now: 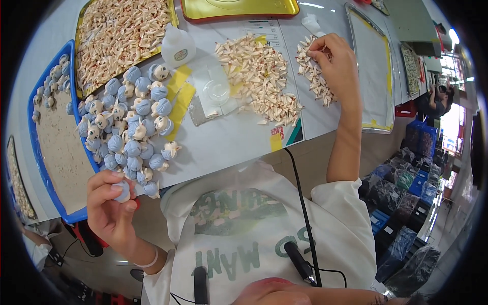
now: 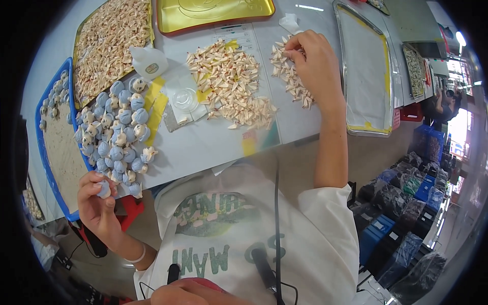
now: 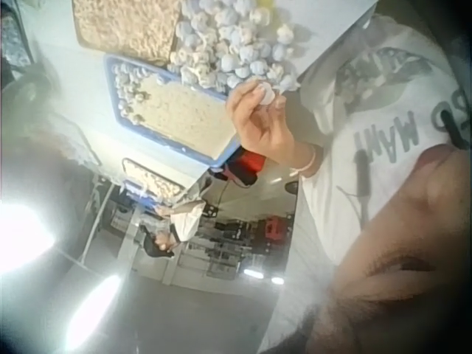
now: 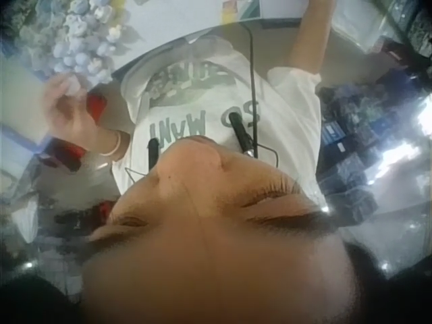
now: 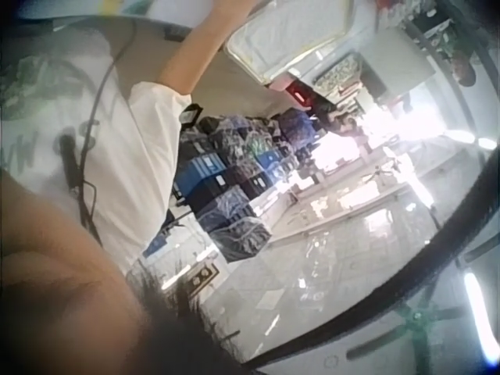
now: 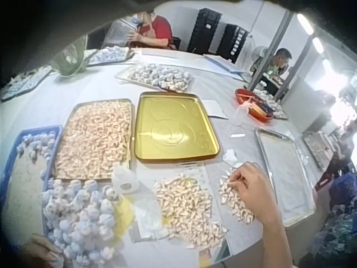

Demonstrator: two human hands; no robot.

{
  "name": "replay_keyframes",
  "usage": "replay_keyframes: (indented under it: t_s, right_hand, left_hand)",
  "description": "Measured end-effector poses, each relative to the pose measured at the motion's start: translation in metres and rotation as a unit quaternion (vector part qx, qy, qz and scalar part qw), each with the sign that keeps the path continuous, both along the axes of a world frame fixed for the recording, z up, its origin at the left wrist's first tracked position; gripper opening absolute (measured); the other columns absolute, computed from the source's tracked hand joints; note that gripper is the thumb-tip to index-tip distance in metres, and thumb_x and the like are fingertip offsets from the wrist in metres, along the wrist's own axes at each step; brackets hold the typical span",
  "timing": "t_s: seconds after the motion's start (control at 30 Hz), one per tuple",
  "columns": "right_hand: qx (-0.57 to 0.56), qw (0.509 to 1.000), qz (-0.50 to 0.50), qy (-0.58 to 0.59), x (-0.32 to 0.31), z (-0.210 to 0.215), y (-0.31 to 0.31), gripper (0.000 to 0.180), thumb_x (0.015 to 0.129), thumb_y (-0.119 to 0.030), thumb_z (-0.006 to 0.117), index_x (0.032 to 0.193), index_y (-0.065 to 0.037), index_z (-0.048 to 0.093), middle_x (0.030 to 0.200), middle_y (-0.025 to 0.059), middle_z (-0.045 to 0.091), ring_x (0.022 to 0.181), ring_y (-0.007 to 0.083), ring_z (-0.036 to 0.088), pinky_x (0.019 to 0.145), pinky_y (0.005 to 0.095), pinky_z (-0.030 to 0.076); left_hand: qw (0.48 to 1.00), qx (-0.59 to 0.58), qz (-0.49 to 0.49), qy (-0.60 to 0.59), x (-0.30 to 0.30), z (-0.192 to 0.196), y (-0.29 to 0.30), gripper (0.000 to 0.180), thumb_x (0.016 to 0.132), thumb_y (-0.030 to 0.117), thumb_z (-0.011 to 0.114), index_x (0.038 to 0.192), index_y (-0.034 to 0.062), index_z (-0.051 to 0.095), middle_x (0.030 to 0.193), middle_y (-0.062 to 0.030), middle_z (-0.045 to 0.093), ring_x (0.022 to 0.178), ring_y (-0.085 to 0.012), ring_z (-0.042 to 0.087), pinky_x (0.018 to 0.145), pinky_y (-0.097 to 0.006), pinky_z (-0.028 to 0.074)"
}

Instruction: The person dispenses glue from a bottle into a small dish, then assembles figurine heads by picking up small accessory pieces, dipping them into the glue, and attaching them to the figurine heads by hand.

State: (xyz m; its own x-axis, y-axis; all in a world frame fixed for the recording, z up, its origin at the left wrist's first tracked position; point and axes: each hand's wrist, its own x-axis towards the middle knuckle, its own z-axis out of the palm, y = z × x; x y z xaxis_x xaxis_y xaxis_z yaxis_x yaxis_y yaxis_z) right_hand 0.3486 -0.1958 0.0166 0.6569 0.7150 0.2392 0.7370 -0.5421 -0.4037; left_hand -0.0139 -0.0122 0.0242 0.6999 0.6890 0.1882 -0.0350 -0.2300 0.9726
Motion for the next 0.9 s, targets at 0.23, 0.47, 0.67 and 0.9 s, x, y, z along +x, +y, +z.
replay_keyframes:
  t_s: [0.23, 0.47, 0.67, 0.9]
  right_hand:
    - [0.236, 0.953, 0.043, 0.184, -0.017, 0.009, -0.012, 0.003, 0.079, 0.003, 0.053, 0.081, 0.003, 0.053, 0.085, 0.0098, 0.06, 0.075, 0.0146, 0.058, 0.073, 0.0266, 0.048]
    - [0.34, 0.844, 0.08, 0.406, -0.065, 0.008, -0.013, 0.011, 0.08, 0.001, 0.055, 0.09, 0.003, 0.051, 0.084, 0.0117, 0.057, 0.071, 0.015, 0.054, 0.067, 0.0259, 0.045]
    - [0.352, 0.838, 0.119, 0.4, -0.081, 0.002, 0.005, 0.012, 0.078, 0.0, 0.059, 0.089, 0.004, 0.056, 0.087, 0.0101, 0.055, 0.071, 0.0129, 0.05, 0.065, 0.0237, 0.04]
    - [0.276, 0.872, 0.123, 0.385, -0.08, 0.015, 0.028, 0.014, 0.073, 0.005, 0.06, 0.087, 0.004, 0.058, 0.082, 0.0083, 0.058, 0.073, 0.0119, 0.054, 0.066, 0.0212, 0.043]
  left_hand:
    - [0.999, -0.036, -0.006, -0.011, 0.002, -0.001, -0.01, 0.026, 0.074, 0.013, 0.068, 0.092, 0.0014, 0.053, 0.099, -0.014, 0.049, 0.074, -0.0167, 0.052, 0.061, -0.023, 0.045]
    - [0.967, -0.235, -0.045, -0.083, 0.024, -0.005, -0.027, 0.026, 0.072, 0.002, 0.067, 0.094, -0.0028, 0.054, 0.101, -0.0172, 0.051, 0.083, -0.0218, 0.057, 0.067, -0.028, 0.049]
    - [0.932, -0.325, -0.102, -0.119, 0.025, -0.016, -0.032, 0.03, 0.072, -0.001, 0.065, 0.1, -0.0053, 0.054, 0.105, -0.019, 0.053, 0.093, -0.0263, 0.056, 0.08, -0.034, 0.046]
    - [0.917, -0.341, -0.114, -0.172, 0.027, -0.022, -0.031, 0.031, 0.069, 0.001, 0.069, 0.097, -0.0049, 0.057, 0.102, -0.0175, 0.054, 0.095, -0.0252, 0.054, 0.083, -0.034, 0.043]
